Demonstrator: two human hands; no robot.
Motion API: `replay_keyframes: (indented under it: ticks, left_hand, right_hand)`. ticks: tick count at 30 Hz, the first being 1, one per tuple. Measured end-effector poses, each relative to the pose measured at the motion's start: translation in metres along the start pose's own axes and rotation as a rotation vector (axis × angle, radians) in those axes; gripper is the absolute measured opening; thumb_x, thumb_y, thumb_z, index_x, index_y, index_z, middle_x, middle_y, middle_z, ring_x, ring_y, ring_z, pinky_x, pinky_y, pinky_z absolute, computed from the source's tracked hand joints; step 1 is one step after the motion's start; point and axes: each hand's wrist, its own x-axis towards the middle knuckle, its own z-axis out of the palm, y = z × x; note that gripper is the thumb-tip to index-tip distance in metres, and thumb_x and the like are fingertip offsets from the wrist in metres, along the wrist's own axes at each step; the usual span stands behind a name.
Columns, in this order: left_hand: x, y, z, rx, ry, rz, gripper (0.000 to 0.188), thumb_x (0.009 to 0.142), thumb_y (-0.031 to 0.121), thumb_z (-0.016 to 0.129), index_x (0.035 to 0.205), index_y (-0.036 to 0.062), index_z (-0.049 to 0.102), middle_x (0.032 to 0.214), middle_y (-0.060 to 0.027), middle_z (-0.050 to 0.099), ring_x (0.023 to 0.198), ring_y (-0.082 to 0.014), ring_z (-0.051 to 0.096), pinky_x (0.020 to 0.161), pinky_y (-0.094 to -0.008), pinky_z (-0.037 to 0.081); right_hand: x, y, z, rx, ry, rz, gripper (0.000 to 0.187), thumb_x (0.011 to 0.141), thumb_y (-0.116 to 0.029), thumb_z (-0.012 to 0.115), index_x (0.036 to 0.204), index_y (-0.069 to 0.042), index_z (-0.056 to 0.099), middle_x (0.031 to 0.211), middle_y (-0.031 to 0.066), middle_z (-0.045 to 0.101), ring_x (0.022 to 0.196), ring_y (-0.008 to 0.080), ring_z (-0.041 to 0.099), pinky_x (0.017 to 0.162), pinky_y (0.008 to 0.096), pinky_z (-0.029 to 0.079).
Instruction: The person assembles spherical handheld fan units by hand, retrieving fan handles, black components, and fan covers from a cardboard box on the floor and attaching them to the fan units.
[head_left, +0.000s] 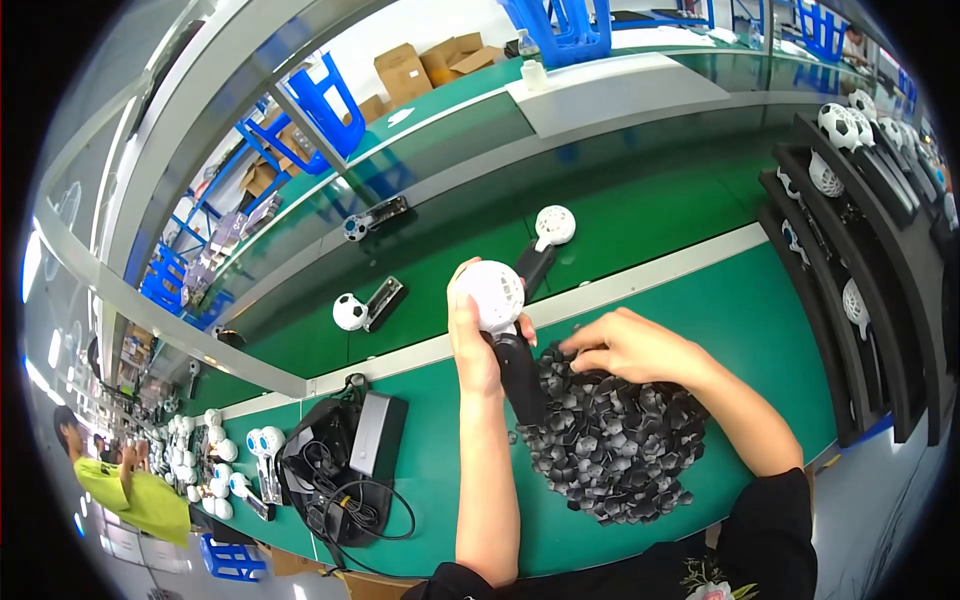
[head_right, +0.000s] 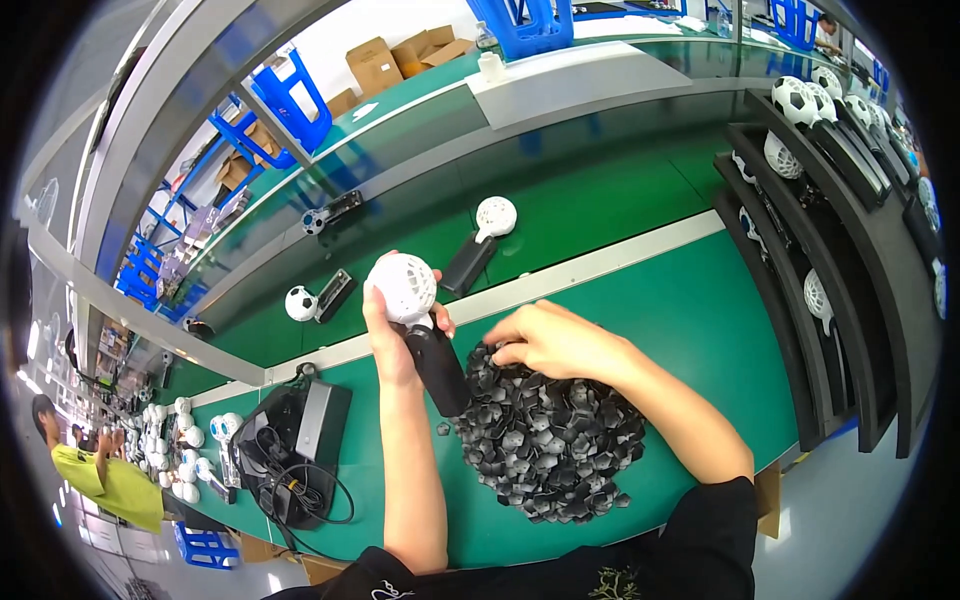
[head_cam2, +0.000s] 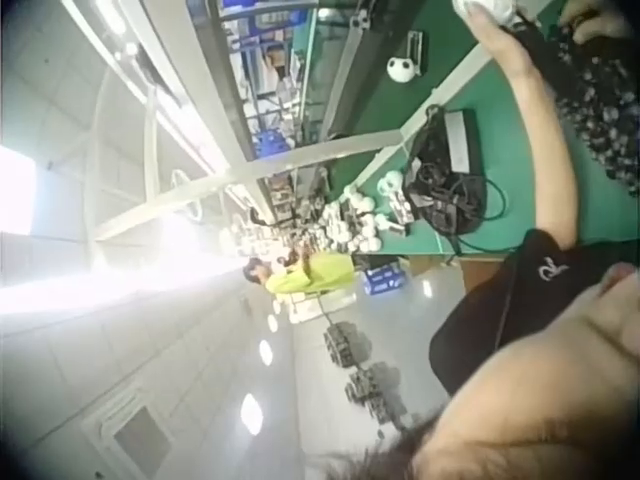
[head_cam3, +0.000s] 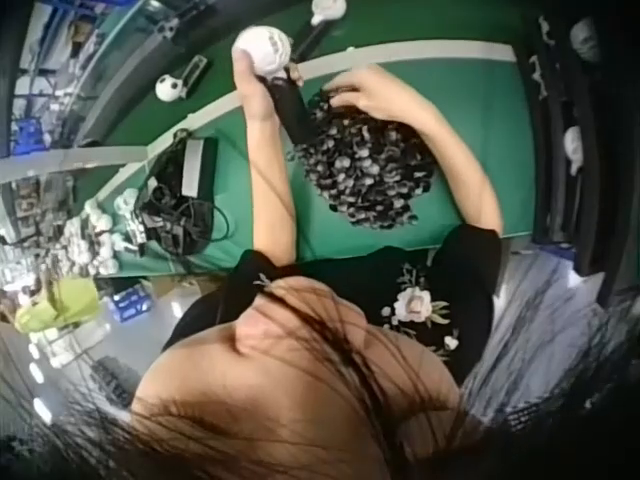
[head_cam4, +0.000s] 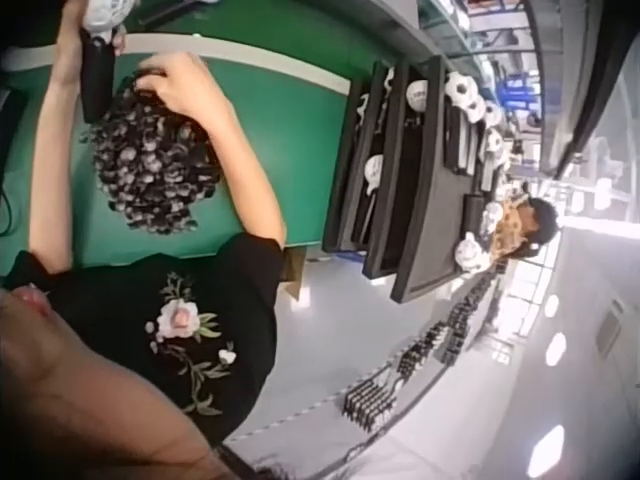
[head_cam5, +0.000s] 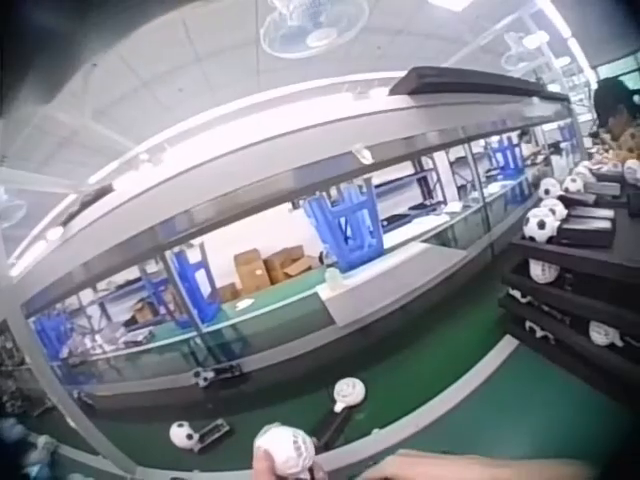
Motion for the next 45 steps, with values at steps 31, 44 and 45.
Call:
replay_keyframes:
  ticks: [31,44,45]
  left_hand:
    - [-0.011,-0.002,0.025,0.263,-0.031,-0.013,0.043,0.089,0.029,0.045,0.125,0.0067,0.038,0.090,-0.0139,0.055,0.057,-0.0150,0.053,0.046,-0.0235,0.044]
    - [-0.012,-0.001,0.032,0.312,-0.042,-0.028,0.046,0.088,0.034,0.043,0.125,0.0069,0.038,0.088,-0.0141,0.056,0.054,-0.0146,0.054,0.043,-0.0227,0.045]
    - [-0.012,-0.001,0.033,0.328,-0.059,-0.024,0.046,0.088,0.033,0.043,0.125,0.0071,0.038,0.089,-0.0140,0.055,0.056,-0.0147,0.054,0.044,-0.0228,0.045]
  right_hand:
    - [-0.007,-0.029,0.000,0.749,0.560,-0.356,0.011,0.079,0.005,0.059,0.089,0.004,0.064,0.088,0.0105,0.063,0.074,0.0115,0.058,0.068,0.0210,0.048]
    - [-0.010,-0.032,-0.009,0.676,0.472,-0.250,0.026,0.081,0.003,0.057,0.107,0.003,0.058,0.079,0.0067,0.057,0.069,0.0107,0.052,0.065,0.0207,0.044]
    - [-0.009,-0.030,-0.009,0.579,0.457,-0.268,0.026,0.081,0.003,0.058,0.107,0.003,0.057,0.078,0.0064,0.057,0.069,0.0106,0.052,0.064,0.0206,0.044]
